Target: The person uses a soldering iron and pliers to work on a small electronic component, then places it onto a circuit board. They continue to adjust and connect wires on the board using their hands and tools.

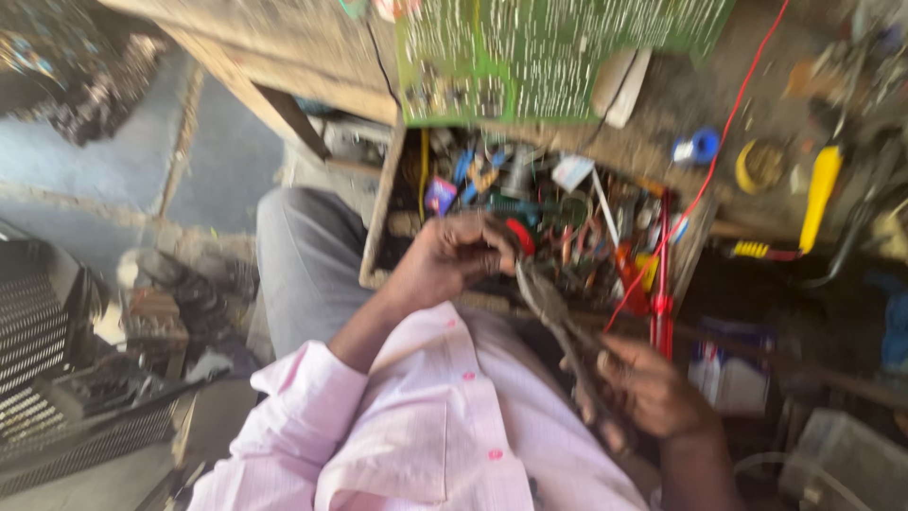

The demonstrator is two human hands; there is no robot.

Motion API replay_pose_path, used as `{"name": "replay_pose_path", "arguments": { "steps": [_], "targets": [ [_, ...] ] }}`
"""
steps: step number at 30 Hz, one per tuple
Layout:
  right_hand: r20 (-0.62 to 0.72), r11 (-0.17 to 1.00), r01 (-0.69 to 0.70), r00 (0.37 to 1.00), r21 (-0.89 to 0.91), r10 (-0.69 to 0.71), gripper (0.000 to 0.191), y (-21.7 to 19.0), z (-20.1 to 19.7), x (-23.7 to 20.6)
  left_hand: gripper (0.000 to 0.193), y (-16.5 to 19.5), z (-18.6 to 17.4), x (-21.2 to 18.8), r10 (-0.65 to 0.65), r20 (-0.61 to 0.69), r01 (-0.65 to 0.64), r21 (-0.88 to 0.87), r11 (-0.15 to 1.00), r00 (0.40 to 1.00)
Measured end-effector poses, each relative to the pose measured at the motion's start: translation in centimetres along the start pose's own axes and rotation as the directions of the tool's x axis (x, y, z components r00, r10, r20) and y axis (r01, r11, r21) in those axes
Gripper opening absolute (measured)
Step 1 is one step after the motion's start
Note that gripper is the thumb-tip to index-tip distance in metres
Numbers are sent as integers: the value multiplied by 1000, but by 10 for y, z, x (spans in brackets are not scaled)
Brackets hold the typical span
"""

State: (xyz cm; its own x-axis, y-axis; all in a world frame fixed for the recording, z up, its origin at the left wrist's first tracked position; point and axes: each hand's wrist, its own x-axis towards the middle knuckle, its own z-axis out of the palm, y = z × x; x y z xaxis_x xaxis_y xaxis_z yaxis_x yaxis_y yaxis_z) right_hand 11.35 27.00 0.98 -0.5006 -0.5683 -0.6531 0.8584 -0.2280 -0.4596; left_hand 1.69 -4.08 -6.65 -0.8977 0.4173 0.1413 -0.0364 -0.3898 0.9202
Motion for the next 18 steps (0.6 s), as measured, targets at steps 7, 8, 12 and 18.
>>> {"name": "replay_pose_path", "arguments": {
  "steps": [7,8,12,18],
  "targets": [
    [-270,892,-22,956,-452,-114,55,-18,15,11,5,-9,-8,2,-142,-179,96,-241,966,974],
    [-337,832,-16,919,-555,-207,50,-17,19,20,4,-9,-9,2,-113,-217,65,-217,974,970],
    [-235,101,-241,633,-965,-738,32,-9,35,58,8,-6,-10,2,-121,-333,55,-202,978,935],
    [29,-160,-241,470,-957,-882,51,-16,51,114,17,20,-4,-13,-103,-394,24,-202,979,913]
  ]
}}
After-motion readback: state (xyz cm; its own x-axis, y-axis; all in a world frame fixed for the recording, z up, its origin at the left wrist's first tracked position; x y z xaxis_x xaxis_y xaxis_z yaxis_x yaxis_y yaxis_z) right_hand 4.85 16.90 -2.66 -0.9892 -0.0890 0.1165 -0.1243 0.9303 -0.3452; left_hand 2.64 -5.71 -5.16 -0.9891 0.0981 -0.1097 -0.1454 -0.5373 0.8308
